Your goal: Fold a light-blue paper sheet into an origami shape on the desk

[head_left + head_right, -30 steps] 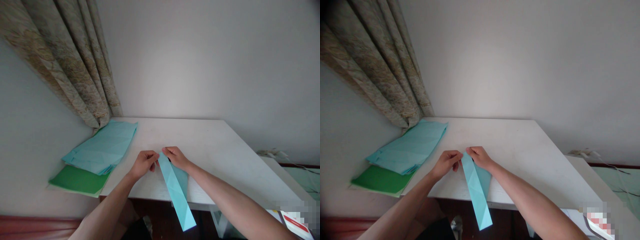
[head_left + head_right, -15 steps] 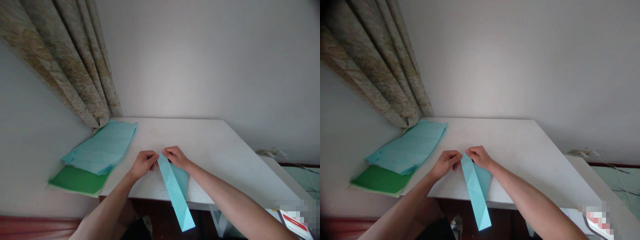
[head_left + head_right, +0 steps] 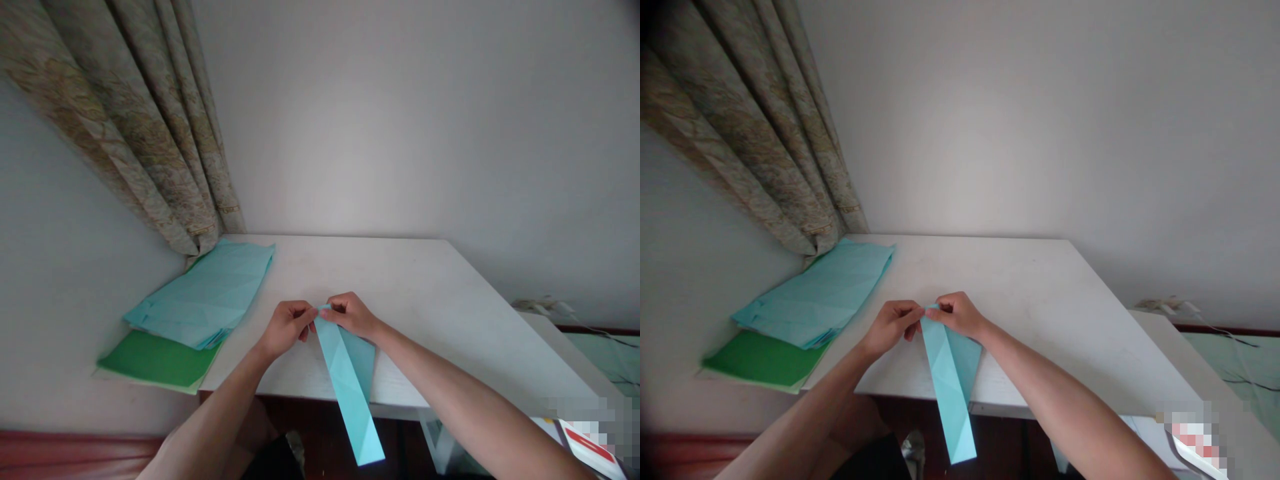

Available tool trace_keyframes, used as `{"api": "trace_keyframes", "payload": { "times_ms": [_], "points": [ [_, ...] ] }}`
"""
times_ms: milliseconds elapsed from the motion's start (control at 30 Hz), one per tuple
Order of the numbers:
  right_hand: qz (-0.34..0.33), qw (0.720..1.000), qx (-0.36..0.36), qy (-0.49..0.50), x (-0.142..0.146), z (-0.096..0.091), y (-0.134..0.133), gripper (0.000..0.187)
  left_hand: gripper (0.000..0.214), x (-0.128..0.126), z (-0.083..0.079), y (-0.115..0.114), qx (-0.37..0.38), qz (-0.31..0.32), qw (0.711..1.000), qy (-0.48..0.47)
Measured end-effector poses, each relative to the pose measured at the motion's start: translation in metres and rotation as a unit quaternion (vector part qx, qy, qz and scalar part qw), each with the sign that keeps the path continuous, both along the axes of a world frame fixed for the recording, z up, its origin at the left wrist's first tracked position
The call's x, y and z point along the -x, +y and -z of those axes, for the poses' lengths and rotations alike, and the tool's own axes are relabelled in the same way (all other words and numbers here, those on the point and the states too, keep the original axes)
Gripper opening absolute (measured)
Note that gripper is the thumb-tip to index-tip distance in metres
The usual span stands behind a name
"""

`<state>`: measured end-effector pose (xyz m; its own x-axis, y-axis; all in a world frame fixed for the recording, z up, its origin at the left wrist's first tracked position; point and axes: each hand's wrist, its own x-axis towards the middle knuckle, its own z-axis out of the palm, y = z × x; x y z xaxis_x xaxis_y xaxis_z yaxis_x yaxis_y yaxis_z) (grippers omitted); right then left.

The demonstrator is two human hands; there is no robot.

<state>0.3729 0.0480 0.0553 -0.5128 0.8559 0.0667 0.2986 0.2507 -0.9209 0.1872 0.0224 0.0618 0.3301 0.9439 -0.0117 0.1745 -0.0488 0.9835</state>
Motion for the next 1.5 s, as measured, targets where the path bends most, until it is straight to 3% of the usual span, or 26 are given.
{"api": "trace_keyframes", "payload": {
  "times_ms": [100,300,533,900,1067,1267,1500],
  "points": [
    [-0.008,0.999,-0.028,-0.017,0.0,-0.001,0.0,0.053,0.038,0.0,-0.001,0.001,-0.002,-0.005,1.0,0.001],
    [0.045,0.998,-0.038,0.013,0.001,0.0,0.002,0.051,0.041,-0.005,-0.003,-0.001,0.002,-0.003,1.0,0.026],
    [0.191,0.976,-0.07,0.08,-0.001,0.002,0.008,0.051,0.042,-0.01,0.002,-0.006,0.014,0.107,0.992,0.072],
    [0.385,0.907,-0.115,0.128,-0.016,0.002,0.026,0.049,0.042,0.009,-0.01,-0.006,0.046,0.184,0.978,0.087],
    [0.408,0.895,-0.105,0.145,-0.022,0.003,0.032,0.049,0.041,0.014,-0.013,-0.008,0.048,0.208,0.971,0.107],
    [0.424,0.89,-0.105,0.13,-0.022,0.004,0.033,0.049,0.04,0.015,-0.014,-0.009,0.045,0.193,0.972,0.127],
    [0.398,0.904,-0.103,0.12,-0.019,0.004,0.031,0.048,0.043,0.012,-0.013,-0.011,0.048,0.205,0.969,0.127]
  ]
}}
